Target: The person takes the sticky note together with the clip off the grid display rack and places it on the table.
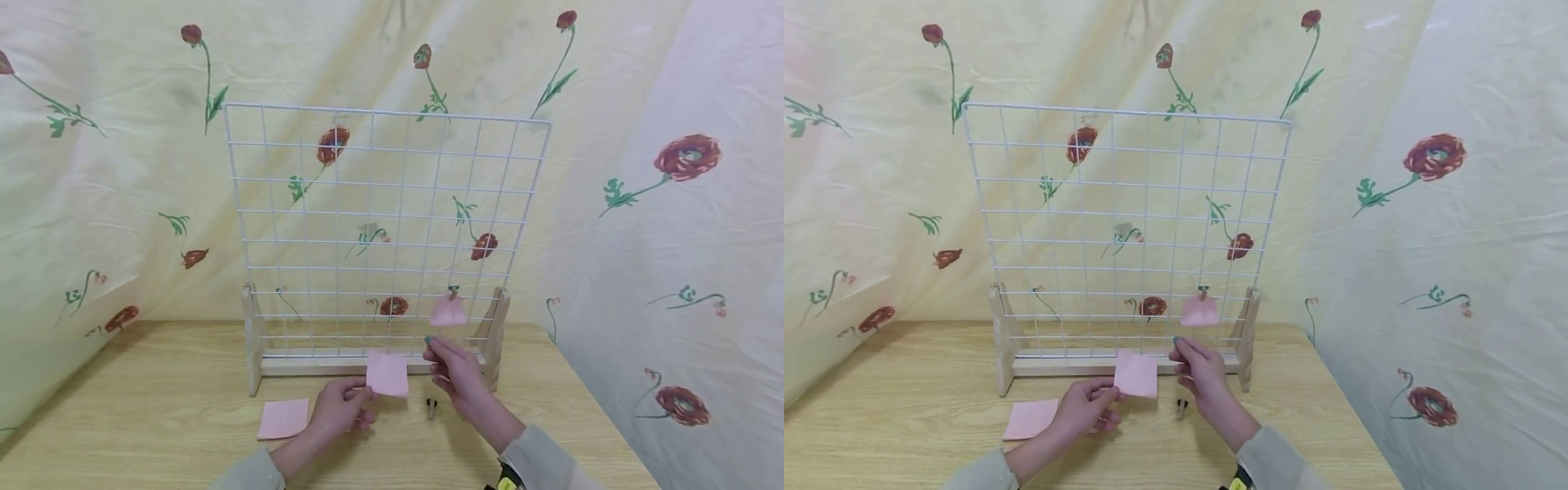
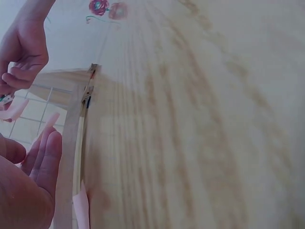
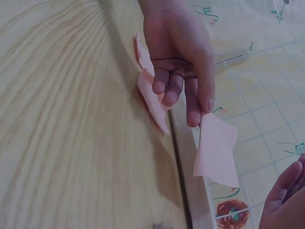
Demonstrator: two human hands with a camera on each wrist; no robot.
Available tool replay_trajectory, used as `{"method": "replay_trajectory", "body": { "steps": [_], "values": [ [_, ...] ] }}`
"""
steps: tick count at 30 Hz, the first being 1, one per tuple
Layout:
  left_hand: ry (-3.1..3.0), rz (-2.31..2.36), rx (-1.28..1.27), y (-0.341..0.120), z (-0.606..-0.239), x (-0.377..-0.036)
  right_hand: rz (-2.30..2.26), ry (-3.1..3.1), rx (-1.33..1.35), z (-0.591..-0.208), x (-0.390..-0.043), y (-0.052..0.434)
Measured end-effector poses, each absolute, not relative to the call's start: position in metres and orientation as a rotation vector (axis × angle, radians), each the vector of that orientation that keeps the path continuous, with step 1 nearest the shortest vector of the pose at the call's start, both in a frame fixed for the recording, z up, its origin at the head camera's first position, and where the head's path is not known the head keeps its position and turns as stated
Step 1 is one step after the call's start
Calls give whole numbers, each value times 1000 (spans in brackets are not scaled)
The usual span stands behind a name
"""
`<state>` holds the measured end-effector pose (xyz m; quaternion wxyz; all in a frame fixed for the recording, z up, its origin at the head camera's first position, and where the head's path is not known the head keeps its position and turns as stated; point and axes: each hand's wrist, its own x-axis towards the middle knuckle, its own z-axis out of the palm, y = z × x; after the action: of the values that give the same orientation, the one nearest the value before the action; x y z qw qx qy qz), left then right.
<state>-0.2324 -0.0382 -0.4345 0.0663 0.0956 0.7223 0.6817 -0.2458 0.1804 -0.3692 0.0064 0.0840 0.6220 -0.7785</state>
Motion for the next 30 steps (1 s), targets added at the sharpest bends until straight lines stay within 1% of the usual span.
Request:
{"method": "replay_trajectory", "body": {
  "steps": [15,30],
  "values": [
    [2180,2011,271,-38,-444,-230,-2379,2017,357,-393,-239,194],
    [2195,1951,228,-38,-446,-227,-2305,2039,462,-404,-234,208]
  ]
}}
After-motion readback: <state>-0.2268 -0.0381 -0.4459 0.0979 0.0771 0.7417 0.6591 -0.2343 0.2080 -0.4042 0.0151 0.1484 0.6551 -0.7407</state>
